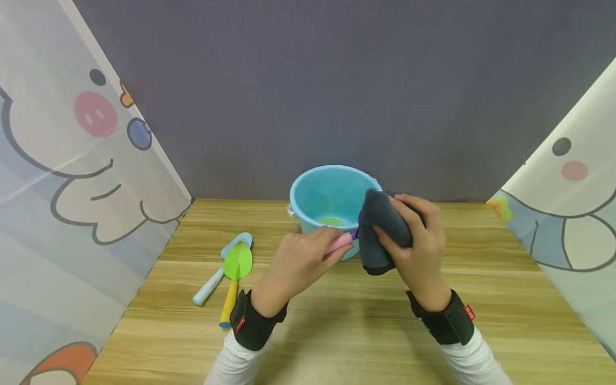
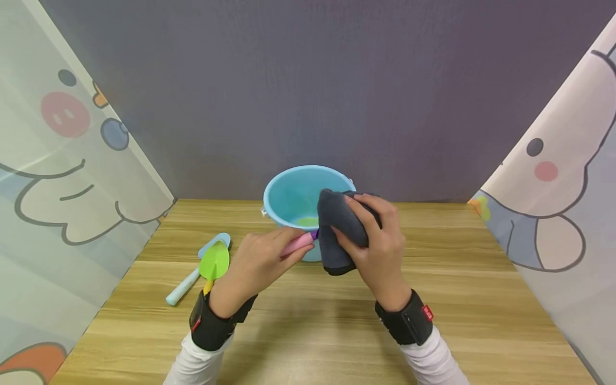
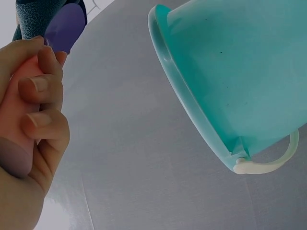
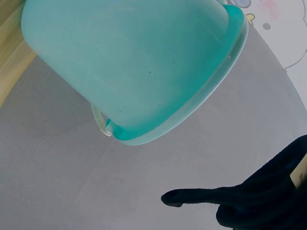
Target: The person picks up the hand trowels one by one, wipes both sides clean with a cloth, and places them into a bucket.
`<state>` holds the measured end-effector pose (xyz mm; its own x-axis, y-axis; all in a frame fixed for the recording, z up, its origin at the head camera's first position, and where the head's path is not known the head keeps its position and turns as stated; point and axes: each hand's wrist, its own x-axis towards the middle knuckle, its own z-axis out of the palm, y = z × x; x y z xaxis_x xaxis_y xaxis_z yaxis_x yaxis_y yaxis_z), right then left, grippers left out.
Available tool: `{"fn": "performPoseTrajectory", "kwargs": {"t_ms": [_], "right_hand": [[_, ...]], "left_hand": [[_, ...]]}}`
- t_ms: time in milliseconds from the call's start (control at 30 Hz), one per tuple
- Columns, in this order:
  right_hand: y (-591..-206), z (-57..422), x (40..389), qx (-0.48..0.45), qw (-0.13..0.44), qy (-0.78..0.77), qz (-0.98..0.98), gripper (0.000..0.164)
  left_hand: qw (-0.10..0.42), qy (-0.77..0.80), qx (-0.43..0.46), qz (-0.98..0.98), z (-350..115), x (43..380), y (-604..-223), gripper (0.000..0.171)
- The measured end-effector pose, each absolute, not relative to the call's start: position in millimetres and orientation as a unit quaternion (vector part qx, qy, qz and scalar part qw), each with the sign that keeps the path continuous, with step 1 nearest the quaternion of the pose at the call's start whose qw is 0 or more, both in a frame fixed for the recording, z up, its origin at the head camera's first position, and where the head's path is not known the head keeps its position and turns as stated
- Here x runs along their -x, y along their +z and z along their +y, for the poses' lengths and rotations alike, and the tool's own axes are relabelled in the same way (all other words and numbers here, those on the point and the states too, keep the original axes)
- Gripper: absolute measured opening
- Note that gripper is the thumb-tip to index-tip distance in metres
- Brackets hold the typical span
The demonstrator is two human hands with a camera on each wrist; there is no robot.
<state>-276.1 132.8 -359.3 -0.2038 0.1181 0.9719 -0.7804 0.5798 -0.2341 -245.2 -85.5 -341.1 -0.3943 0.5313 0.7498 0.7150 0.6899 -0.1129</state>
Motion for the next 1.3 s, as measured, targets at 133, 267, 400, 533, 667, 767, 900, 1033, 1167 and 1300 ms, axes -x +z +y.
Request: {"fn": "performPoseTrajectory", "kwargs": {"t_ms": [133,267,400,533,667,767,900,1033,1167,1300], "right_hand": [[-358.7,135.0,276.9,-0.241,0.579,0.393,-0.673,0.052],[-358.9,136.7,278.0,-0.232,0.574,0.402,-0.674,0.054],[-359.7,138.0,279.0,-0.222,0.569,0.407,-0.679,0.056],[-360.8,139.2,279.7,-0.216,0.567,0.411,-0.681,0.057],[-361.0,140.6,280.5,-0.207,0.567,0.421,-0.677,0.059],[-360.8,142.0,280.9,-0.199,0.565,0.426,-0.678,0.061],[-360.7,143.4,280.7,-0.191,0.561,0.427,-0.682,0.062],[-360.7,144.6,280.6,-0.181,0.561,0.426,-0.686,0.063],[-360.5,146.5,280.8,-0.172,0.559,0.430,-0.688,0.064],[-360.1,148.8,281.0,-0.160,0.557,0.435,-0.689,0.064]], "left_hand": [[0.400,-0.118,0.379,-0.826,-84.9,245.3,-340.2,0.025],[0.401,-0.120,0.379,-0.825,-84.3,245.9,-339.8,0.026],[0.400,-0.119,0.380,-0.826,-84.4,246.0,-340.1,0.025],[0.399,-0.116,0.380,-0.827,-84.8,245.6,-340.3,0.025],[0.400,-0.115,0.381,-0.826,-84.8,245.0,-340.2,0.025],[0.400,-0.115,0.384,-0.824,-84.7,244.6,-339.7,0.025],[0.398,-0.118,0.388,-0.823,-85.2,243.9,-339.1,0.024],[0.393,-0.123,0.391,-0.823,-86.0,243.3,-339.3,0.024],[0.389,-0.125,0.393,-0.824,-86.0,243.1,-339.6,0.024],[0.388,-0.128,0.396,-0.823,-85.5,243.0,-339.3,0.025]]}}
